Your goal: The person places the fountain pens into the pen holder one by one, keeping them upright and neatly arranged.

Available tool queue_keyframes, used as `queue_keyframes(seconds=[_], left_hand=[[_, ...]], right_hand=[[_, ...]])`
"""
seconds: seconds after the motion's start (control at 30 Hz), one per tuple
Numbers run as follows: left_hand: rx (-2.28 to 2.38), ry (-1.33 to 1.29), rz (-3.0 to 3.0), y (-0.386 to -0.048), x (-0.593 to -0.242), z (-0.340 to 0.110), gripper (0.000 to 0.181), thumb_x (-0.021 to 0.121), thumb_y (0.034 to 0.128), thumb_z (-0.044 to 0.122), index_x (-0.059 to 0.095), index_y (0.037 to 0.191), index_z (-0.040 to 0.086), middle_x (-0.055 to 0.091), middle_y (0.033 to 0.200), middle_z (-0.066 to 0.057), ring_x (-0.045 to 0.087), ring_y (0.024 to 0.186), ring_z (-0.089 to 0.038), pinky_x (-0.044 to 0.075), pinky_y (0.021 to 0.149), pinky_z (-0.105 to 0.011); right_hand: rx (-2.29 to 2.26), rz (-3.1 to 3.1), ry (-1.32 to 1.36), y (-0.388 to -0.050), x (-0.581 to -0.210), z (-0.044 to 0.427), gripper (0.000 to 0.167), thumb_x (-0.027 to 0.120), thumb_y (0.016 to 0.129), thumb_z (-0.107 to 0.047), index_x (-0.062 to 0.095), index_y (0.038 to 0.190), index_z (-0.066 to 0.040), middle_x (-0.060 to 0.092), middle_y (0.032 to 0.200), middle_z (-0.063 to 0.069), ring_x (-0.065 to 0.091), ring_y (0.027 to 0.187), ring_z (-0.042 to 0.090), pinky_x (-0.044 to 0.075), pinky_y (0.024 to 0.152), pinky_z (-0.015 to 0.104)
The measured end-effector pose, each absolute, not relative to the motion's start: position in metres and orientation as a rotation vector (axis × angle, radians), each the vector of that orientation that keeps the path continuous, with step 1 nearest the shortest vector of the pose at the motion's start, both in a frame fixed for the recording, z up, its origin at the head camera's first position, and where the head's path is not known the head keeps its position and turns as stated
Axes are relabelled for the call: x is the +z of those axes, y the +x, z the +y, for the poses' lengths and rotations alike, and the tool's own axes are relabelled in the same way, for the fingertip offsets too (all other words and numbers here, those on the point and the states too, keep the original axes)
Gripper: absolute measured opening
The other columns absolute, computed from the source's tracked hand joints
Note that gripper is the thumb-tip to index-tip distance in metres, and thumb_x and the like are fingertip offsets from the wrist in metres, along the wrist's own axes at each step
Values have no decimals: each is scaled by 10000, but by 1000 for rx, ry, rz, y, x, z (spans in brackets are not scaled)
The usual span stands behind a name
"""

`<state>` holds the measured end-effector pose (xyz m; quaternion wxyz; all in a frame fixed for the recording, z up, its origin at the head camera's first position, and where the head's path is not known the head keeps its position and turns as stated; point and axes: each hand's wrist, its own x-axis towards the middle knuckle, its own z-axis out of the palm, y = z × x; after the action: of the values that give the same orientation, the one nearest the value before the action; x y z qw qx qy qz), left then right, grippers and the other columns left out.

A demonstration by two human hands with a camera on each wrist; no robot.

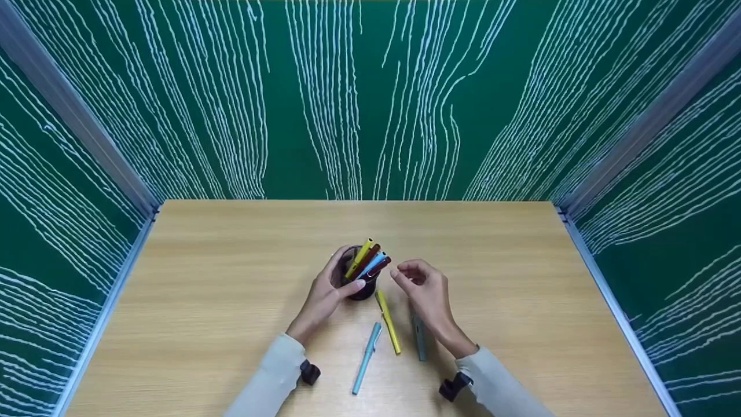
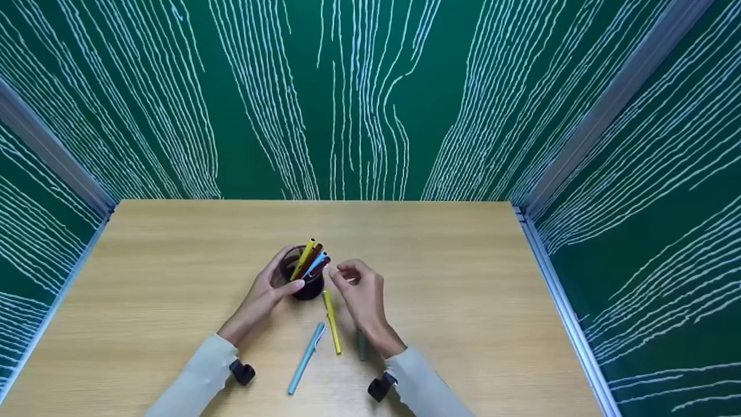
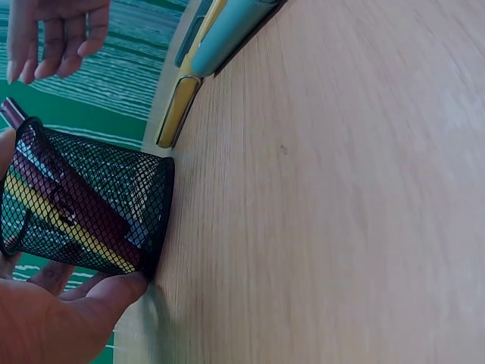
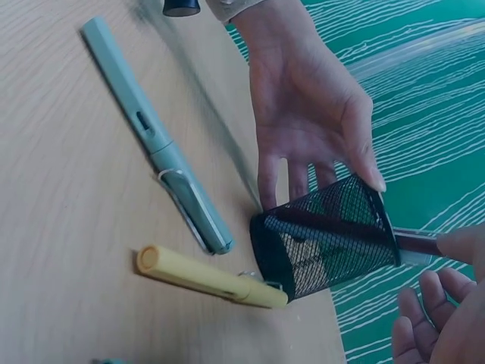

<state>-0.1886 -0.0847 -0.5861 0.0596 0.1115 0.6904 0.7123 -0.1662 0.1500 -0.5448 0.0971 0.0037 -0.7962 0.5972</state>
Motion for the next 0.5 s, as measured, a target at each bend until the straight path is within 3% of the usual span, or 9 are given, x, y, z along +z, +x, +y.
queue_keyframes(seconds=[0.27, 0.5], left_hand=[[2164, 322, 2070, -187, -583, -85, 873, 829, 997, 137, 348, 1725, 119, 440, 1716, -133, 382, 1611, -319, 261, 1337, -463], [2179, 351, 2065, -189, -588, -85, 854, 829, 993, 112, 366, 1710, 94, 463, 1695, -145, 414, 1581, -329, 268, 1335, -486]], right_hand=[[1765, -2375, -36, -161, -554, 160, 150, 866, 962, -120, 804, 1061, -27, 785, 962, 63, 714, 863, 227, 589, 684, 231], [1757, -2383, -73, -157, -561, 169, 120, 857, 966, -101, 805, 1054, -38, 776, 962, 77, 712, 871, 225, 575, 729, 220]])
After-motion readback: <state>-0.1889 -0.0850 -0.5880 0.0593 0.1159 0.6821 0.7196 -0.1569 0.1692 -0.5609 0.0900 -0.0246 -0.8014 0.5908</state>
